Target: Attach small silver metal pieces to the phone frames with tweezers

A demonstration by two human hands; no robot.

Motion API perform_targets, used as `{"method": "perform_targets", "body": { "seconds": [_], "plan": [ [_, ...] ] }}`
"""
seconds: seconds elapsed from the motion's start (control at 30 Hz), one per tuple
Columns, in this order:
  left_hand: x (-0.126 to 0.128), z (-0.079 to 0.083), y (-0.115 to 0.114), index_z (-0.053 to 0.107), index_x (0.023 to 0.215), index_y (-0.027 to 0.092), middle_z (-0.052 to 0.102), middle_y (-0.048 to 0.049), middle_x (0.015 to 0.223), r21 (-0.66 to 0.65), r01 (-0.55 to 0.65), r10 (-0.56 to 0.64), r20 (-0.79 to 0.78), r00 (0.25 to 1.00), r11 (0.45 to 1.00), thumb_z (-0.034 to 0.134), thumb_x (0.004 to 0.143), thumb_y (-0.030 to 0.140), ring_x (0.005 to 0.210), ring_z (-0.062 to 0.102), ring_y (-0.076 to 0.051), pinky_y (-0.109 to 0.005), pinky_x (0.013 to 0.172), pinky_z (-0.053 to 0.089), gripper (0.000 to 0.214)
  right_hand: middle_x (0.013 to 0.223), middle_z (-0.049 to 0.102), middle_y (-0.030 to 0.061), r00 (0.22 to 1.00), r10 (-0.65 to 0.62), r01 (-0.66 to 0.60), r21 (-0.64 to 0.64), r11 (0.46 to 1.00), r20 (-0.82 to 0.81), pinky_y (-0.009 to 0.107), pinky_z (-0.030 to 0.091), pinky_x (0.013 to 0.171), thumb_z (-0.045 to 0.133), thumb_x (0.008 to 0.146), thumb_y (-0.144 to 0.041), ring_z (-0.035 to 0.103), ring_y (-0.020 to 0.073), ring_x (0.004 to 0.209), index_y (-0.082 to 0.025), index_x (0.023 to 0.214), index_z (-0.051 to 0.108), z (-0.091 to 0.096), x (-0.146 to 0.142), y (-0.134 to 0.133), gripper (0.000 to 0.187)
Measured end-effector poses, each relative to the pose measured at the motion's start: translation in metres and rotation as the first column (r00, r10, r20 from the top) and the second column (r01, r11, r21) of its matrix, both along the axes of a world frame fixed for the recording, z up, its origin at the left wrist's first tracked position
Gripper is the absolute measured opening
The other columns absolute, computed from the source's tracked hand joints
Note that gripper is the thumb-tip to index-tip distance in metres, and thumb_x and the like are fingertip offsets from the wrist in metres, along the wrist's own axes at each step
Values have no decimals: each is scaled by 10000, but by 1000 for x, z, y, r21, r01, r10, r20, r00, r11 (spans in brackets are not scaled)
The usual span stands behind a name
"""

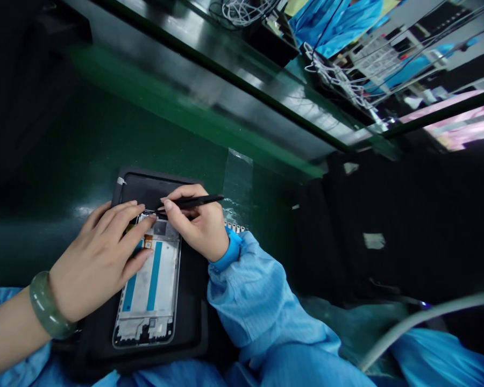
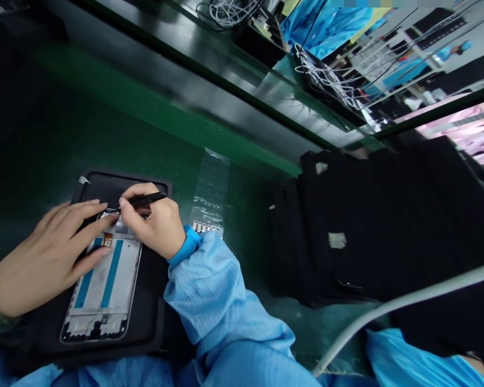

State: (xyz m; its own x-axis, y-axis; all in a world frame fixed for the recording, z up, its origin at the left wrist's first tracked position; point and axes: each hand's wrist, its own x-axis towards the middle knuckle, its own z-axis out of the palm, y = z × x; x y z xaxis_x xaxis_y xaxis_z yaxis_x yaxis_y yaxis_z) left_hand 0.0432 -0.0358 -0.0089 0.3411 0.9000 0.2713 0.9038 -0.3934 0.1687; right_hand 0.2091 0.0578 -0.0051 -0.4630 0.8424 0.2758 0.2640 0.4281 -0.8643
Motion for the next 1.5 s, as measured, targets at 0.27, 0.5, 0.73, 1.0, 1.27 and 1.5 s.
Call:
{"method": "perform_targets", "body": {
  "seconds": [0.27, 0.5, 0.73, 1.0, 1.27, 1.5],
  "plan": [
    [-2, 1, -1, 508, 1244, 119, 513, -178, 1237, -19, 1, -1, 14, 1000, 1000, 452, 891, 351, 1168, 471, -321, -546, 987, 388, 426, 838, 641, 23, 1000, 31, -31, 49, 998, 3, 197, 553, 597, 579, 833, -224, 644, 102, 701, -187, 860, 576, 2, 2, -1, 46],
    [-2, 0, 0, 502, 1247, 115, 511, -176, 1240, -20, 5, -4, 25, 1000, 1000, 442, 894, 349, 1167, 473, -319, -541, 974, 396, 428, 853, 679, 32, 996, 80, -88, 287, 954, 39, 218, 545, 727, 599, 827, -168, 658, 118, 798, -173, 905, 587, 0, 5, 1, 79],
    [-2, 0, 0, 500, 1256, 105, 511, -181, 1235, -19, 7, -7, 24, 1000, 1000, 450, 893, 356, 1160, 473, -318, -541, 975, 396, 444, 837, 687, 26, 992, 103, -125, 367, 922, 79, 215, 544, 686, 601, 829, -161, 662, 118, 759, -185, 913, 592, -2, 8, 2, 87],
    [-1, 0, 0, 499, 1264, 115, 512, -176, 1249, -34, -1, 2, 27, 1000, 999, 455, 891, 338, 1170, 472, -316, -540, 984, 387, 436, 857, 699, 24, 991, 118, -135, 341, 930, 71, 222, 547, 707, 603, 839, -161, 671, 119, 770, -192, 913, 603, -2, 10, 1, 81],
    [-1, 1, 0, 504, 1264, 113, 522, -176, 1234, -28, -5, 6, 29, 1000, 1000, 457, 888, 326, 1166, 477, -319, -542, 980, 388, 435, 874, 693, 22, 997, 77, -72, 200, 977, -14, 217, 542, 741, 629, 825, -166, 671, 117, 817, -191, 910, 622, -2, 11, 3, 88],
    [-1, 1, -1, 512, 1252, 116, 516, -173, 1231, -21, -7, 7, 26, 1000, 1000, 461, 887, 330, 1162, 471, -320, -542, 982, 389, 426, 904, 678, 37, 995, 44, -43, 6, 999, -88, 262, 561, 718, 614, 837, -211, 677, 141, 834, -193, 936, 602, -1, 10, 4, 101]
  ]
}}
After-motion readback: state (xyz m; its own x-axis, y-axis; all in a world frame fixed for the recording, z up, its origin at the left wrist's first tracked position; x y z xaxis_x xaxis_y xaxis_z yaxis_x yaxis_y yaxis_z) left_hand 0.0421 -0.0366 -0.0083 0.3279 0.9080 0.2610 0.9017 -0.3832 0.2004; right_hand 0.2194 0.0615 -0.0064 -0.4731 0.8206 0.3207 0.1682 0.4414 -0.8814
